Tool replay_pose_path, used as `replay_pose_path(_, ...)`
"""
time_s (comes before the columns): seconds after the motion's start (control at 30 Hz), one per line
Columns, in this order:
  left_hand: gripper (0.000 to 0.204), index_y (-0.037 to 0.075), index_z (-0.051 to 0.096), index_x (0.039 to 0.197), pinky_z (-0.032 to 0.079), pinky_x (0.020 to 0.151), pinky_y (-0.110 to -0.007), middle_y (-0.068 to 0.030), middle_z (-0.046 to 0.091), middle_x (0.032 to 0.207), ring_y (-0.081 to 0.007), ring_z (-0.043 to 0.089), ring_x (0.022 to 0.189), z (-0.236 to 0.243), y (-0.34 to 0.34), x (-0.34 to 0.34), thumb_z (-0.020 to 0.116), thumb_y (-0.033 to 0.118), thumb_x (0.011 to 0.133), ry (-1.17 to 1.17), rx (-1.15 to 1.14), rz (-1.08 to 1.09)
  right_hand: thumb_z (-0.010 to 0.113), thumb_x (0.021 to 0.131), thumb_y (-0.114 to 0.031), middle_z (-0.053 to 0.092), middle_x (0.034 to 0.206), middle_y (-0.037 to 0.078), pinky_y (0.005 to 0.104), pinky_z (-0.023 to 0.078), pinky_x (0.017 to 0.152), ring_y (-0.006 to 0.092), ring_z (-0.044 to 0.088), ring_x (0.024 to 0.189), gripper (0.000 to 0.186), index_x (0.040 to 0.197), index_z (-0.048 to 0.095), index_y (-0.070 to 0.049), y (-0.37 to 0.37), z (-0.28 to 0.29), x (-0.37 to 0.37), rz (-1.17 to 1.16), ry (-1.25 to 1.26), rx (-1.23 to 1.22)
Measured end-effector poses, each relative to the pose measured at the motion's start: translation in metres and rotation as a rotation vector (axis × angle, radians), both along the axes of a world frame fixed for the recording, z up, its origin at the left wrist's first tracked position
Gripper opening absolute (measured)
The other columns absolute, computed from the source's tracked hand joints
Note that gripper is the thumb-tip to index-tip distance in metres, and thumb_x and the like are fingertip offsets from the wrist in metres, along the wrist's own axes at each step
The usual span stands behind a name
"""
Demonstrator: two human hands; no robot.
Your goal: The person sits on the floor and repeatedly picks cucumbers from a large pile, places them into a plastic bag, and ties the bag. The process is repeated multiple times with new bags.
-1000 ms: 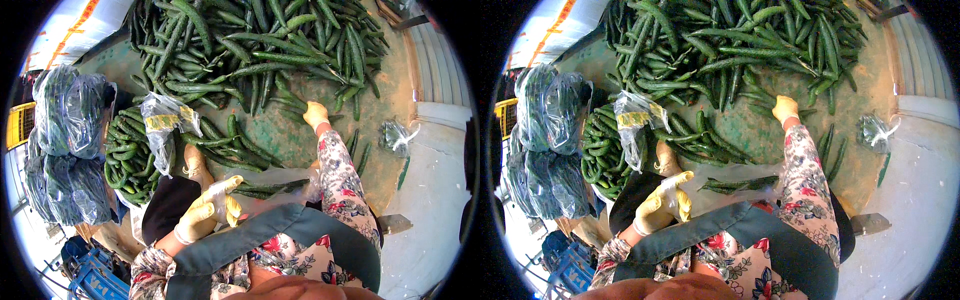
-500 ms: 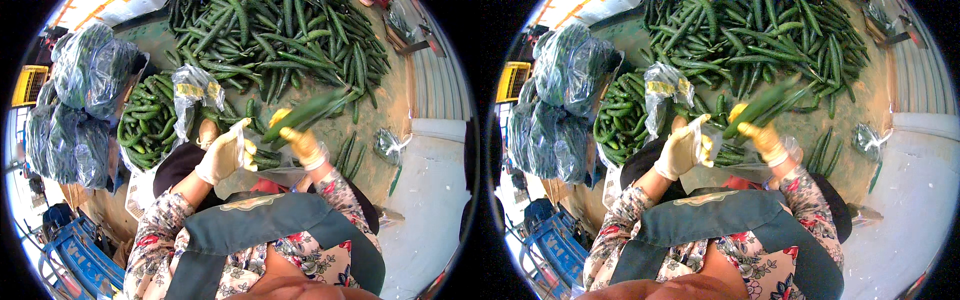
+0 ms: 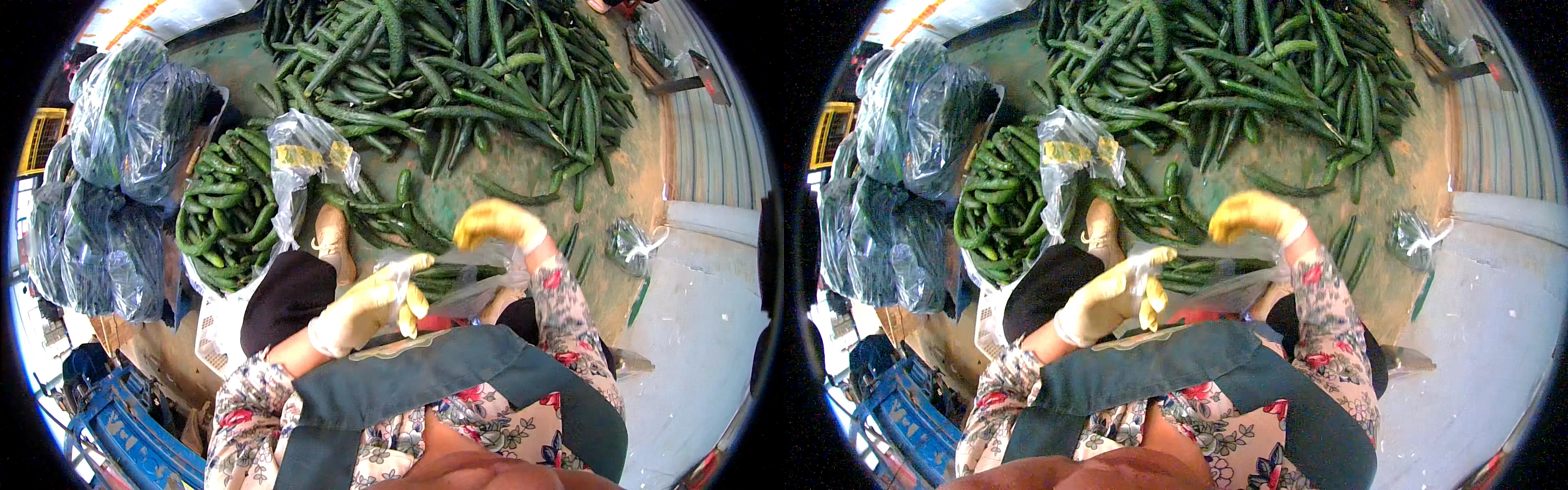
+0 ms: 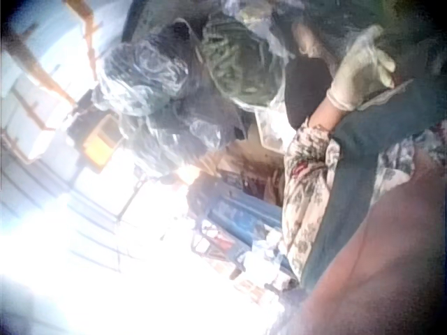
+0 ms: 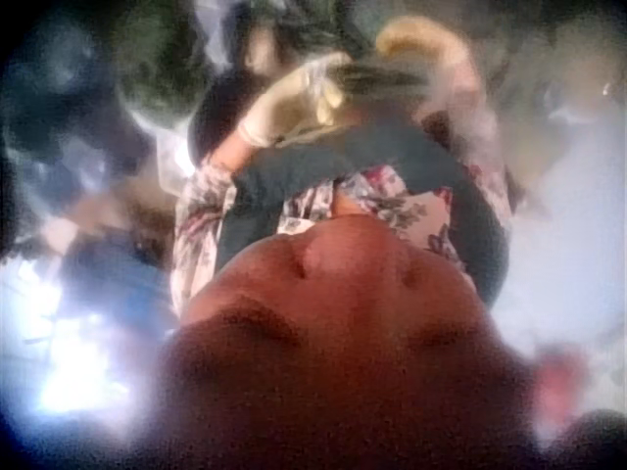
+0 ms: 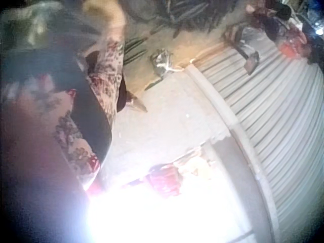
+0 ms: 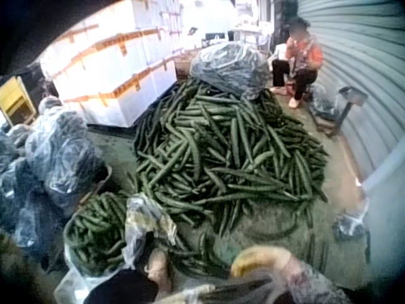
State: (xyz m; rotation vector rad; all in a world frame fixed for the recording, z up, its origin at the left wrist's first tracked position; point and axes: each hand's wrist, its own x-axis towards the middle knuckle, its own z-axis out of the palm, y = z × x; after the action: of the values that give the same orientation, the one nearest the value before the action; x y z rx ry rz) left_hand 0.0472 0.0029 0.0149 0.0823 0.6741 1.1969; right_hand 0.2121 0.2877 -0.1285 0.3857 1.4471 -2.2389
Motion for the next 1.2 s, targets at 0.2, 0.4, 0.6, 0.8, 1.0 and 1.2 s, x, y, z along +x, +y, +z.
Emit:
replay_pose_path(0.2,0.098,-0.001,0.028,0.149,0.048,0.079,-0.028,-0.0109,0.067,0.101,-0.0191,0.063,0.086,0.003,0.016,-0.014,0.072,0.05,0.078,0.032,-0.132,0.042,0.074,0.086,-0.034,0.063,0.127,0.011,0.0432,0.049,0.091,0.0242,0.06,0.115,0.051,0.127,0.058,-0.009,0.114,-0.205,-0.063,-0.823,-0.633,0.394)
replay_pose_path(0.4,0.099,0.001,0.025,0.152,0.044,0.088,-0.029,-0.0111,0.064,0.108,-0.018,0.06,0.096,-0.003,0.02,-0.028,0.072,0.05,0.08,0.04,-0.155,0.064,0.076,0.085,-0.025,0.059,0.127,0.016,0.0488,0.05,0.091,0.0314,0.059,0.113,0.058,0.131,0.05,-0.002,0.109,-0.28,-0.134,-1.13,-0.547,0.405)
replay_pose_path(0.6,0.098,0.0,0.025,0.152,0.046,0.086,-0.03,-0.0123,0.065,0.106,-0.0188,0.062,0.093,-0.011,0.019,-0.025,0.069,0.053,0.082,0.046,-0.132,0.086,0.069,0.09,-0.011,0.067,0.101,0.014,0.0439,0.058,0.075,0.0265,0.066,0.083,0.033,0.117,0.055,0.001,0.072,-0.237,-0.078,-1.016,-0.229,-0.137)
replay_pose_path(0.8,0.09,0.0,0.03,0.149,0.051,0.082,-0.037,-0.011,0.065,0.101,-0.0229,0.063,0.088,-0.004,0.018,-0.01,0.065,0.052,0.084,0.031,-0.104,0.105,0.059,0.098,-0.022,0.065,0.107,0.014,0.0381,0.057,0.079,0.0242,0.064,0.088,0.044,0.132,0.05,0.005,0.0,-0.176,0.027,-0.937,-0.112,-0.581)
replay_pose_path(1.0,0.075,0.002,0.031,0.149,0.054,0.084,-0.043,-0.0135,0.066,0.107,-0.0244,0.066,0.092,-0.012,0.005,0.001,0.057,0.044,0.093,-0.022,0.011,0.114,0.059,0.099,-0.032,0.061,0.108,0.009,0.0305,0.055,0.076,0.0171,0.062,0.087,0.069,0.148,0.029,0.006,-0.045,-0.075,0.041,-0.872,0.061,-0.968)
replay_pose_path(1.2,0.062,0.007,0.035,0.146,0.054,0.081,-0.041,-0.0117,0.065,0.11,-0.0239,0.065,0.091,-0.021,0.006,0.002,0.053,0.04,0.097,0.011,0.071,0.13,0.067,0.092,-0.022,0.066,0.101,0.007,0.0334,0.053,0.08,0.0172,0.063,0.086,0.057,0.139,0.047,0.003,-0.054,-0.007,0.041,-0.762,0.136,-0.295)
